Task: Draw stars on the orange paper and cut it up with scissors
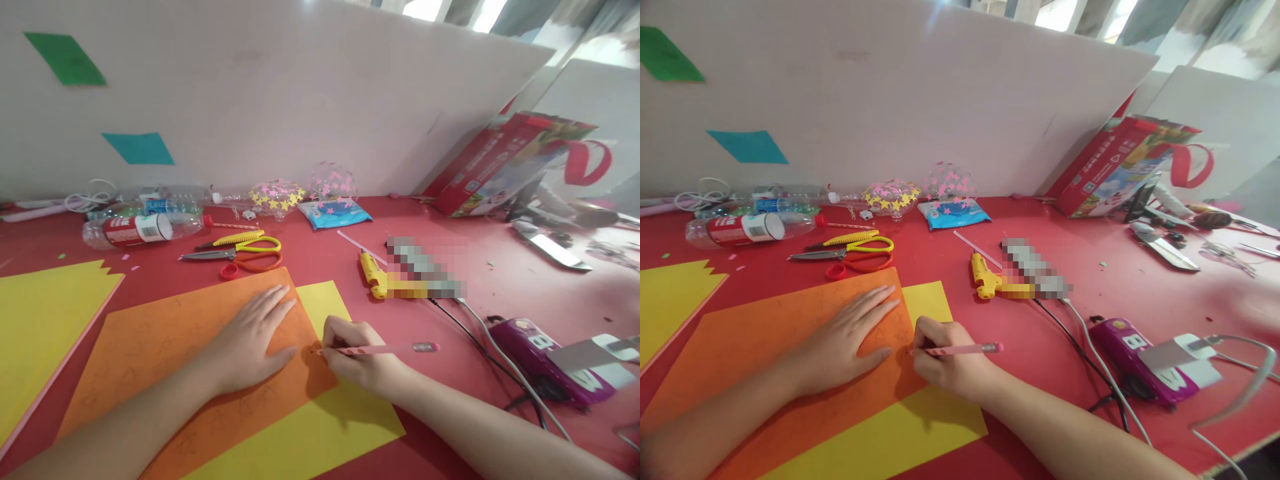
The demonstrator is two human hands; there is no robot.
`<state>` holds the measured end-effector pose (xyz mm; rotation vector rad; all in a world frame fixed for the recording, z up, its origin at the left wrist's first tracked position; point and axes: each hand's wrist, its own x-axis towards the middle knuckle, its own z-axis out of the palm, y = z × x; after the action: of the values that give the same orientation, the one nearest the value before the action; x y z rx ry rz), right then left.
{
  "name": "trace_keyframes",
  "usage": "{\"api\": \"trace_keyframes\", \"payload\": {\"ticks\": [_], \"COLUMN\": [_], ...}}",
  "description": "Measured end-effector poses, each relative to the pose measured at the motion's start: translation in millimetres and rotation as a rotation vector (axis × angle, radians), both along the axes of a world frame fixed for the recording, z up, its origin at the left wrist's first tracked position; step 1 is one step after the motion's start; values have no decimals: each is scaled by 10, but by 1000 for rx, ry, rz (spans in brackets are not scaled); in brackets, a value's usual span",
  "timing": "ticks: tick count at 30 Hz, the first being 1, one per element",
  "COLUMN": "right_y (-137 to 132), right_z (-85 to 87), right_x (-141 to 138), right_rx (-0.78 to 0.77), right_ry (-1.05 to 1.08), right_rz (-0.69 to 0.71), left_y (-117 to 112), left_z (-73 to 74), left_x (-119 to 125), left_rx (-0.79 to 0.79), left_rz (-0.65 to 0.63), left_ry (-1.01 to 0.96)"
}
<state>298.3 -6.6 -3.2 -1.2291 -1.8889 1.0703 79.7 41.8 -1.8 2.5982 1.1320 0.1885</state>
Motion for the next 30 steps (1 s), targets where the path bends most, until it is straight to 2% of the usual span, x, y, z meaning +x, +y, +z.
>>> {"api": "trace_keyframes", "payload": {"ticks": [15,30], "right_y": [5,-32], "right_z": [15,-14], "right_x": [36,28], "right_rx": [-38,-29], "right_ry": [43,-19], "right_rz": [33,56], "left_y": [-20,-21], "left_z": [1,9], "left_x": [1,-5], "left_rx": [2,-19], "left_rz": [3,5], "left_ry": [15,2]}}
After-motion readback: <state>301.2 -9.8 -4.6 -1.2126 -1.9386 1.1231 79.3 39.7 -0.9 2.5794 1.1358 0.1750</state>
